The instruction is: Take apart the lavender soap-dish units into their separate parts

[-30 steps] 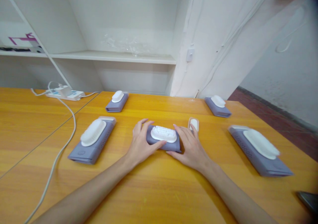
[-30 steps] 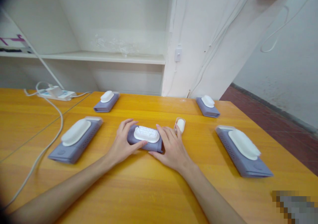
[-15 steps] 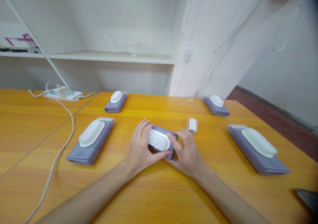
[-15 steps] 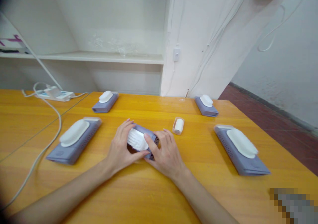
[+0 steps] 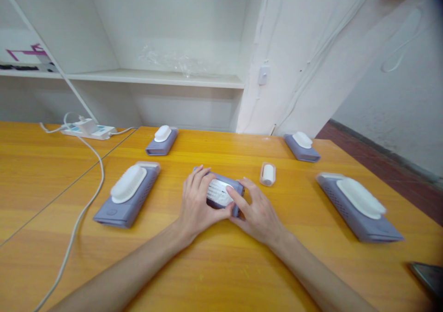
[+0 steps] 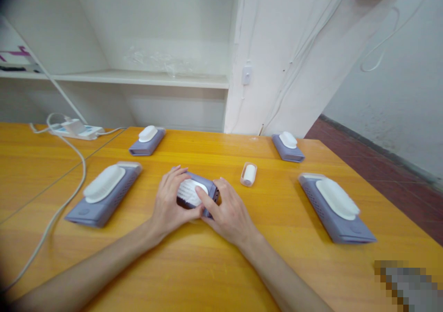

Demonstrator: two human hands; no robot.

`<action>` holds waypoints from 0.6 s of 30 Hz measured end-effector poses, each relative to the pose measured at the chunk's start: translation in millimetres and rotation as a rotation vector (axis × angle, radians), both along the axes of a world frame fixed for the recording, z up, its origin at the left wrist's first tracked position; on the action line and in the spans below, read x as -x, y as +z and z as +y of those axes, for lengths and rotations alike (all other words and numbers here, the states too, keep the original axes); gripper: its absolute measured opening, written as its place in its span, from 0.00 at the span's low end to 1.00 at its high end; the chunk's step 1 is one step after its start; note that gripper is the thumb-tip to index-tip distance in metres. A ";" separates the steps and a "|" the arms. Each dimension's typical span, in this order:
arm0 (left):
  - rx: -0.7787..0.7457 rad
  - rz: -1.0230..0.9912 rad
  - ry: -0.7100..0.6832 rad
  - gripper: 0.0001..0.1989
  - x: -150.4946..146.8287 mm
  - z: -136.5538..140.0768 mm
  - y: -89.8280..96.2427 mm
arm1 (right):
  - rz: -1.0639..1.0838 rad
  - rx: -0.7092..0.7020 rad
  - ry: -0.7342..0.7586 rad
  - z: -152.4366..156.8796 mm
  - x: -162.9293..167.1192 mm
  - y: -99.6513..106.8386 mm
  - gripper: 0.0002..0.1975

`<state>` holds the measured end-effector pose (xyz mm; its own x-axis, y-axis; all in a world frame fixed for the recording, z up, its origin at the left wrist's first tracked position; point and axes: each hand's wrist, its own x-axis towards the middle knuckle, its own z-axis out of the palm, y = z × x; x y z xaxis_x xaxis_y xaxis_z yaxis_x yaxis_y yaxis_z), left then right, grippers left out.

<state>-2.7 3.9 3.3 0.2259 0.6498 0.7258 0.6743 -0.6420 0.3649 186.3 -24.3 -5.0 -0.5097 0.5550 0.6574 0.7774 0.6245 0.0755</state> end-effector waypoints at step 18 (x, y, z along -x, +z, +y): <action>-0.008 -0.061 0.016 0.24 -7.5 -5.8 1.3 | 0.027 -0.082 0.063 -3.3 1.9 0.2 0.31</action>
<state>4.8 -2.0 4.5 0.1710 0.6467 0.7433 0.6614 -0.6345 0.3999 184.4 -27.7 -4.8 -0.5238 0.4663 0.7129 0.7391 0.6649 0.1081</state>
